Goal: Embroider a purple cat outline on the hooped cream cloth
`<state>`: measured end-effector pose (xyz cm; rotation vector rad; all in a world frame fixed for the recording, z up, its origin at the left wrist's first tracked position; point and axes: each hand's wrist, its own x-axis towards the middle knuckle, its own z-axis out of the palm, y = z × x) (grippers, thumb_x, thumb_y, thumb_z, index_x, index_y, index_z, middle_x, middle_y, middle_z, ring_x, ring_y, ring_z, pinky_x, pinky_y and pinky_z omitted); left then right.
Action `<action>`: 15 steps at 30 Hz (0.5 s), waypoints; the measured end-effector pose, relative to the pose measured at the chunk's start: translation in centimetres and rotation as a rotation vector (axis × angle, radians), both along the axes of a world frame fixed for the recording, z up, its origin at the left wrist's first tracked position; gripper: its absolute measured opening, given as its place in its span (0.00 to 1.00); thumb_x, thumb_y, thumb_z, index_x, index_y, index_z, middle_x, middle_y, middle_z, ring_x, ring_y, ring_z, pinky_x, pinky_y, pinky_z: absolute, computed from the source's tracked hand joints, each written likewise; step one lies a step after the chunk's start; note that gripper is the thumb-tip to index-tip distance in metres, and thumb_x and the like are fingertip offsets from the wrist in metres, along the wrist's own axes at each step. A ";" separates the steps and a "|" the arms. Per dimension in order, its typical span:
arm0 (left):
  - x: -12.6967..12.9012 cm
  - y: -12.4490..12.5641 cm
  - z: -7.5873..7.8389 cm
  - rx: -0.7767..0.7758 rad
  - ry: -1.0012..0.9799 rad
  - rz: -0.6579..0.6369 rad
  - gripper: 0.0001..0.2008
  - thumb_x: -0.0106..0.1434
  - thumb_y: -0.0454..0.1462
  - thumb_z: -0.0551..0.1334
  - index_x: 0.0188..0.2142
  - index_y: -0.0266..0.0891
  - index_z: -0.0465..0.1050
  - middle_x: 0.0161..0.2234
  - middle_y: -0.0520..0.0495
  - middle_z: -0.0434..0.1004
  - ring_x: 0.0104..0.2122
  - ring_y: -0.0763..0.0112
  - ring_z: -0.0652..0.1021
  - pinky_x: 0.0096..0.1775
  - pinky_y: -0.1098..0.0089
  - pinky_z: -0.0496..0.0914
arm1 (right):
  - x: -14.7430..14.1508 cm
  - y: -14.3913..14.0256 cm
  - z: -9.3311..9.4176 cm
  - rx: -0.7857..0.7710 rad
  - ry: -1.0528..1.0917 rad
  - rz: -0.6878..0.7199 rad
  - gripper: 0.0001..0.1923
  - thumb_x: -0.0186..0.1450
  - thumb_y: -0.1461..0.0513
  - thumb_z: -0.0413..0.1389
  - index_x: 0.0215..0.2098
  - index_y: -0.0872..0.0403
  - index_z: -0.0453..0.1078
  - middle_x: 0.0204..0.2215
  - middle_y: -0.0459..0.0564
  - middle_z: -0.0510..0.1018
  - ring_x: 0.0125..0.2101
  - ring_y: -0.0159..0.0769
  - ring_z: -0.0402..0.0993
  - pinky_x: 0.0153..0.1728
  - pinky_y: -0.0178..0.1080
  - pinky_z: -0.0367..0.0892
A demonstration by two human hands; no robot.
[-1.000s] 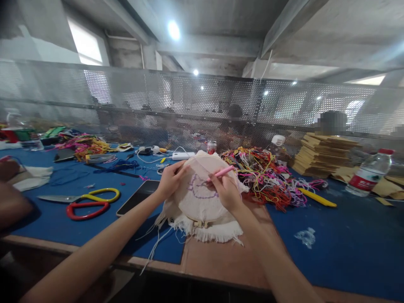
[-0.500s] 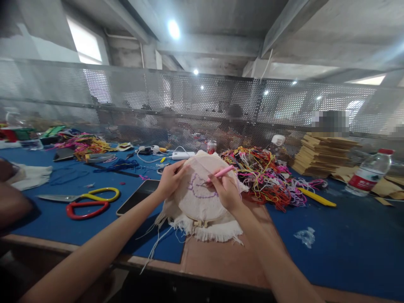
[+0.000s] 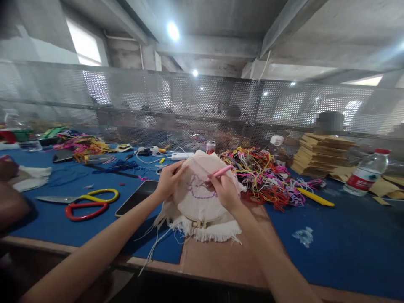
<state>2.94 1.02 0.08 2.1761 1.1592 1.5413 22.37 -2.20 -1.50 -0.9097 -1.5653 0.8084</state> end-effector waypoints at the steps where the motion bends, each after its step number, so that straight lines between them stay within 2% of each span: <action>1: 0.0 0.0 0.0 -0.001 0.000 0.000 0.19 0.63 0.46 0.52 0.37 0.35 0.74 0.23 0.53 0.66 0.23 0.76 0.61 0.28 0.75 0.57 | 0.1 0.1 -0.1 -0.027 0.050 0.020 0.18 0.59 0.47 0.52 0.31 0.54 0.62 0.25 0.49 0.75 0.25 0.34 0.75 0.29 0.37 0.71; 9: 0.1 0.3 -0.3 -0.016 -0.032 -0.008 0.18 0.62 0.45 0.53 0.37 0.34 0.74 0.22 0.54 0.65 0.23 0.76 0.61 0.29 0.75 0.58 | 0.2 -0.1 0.1 -0.025 0.026 0.047 0.19 0.59 0.47 0.53 0.31 0.55 0.62 0.27 0.50 0.75 0.26 0.35 0.75 0.31 0.39 0.72; 15: -0.1 -0.1 0.1 -0.002 0.011 -0.023 0.19 0.63 0.45 0.51 0.40 0.35 0.74 0.29 0.50 0.73 0.27 0.73 0.67 0.32 0.75 0.61 | -0.2 -1.2 0.4 0.101 -0.252 -0.035 0.13 0.58 0.50 0.54 0.29 0.52 0.66 0.24 0.45 0.74 0.27 0.34 0.72 0.29 0.36 0.69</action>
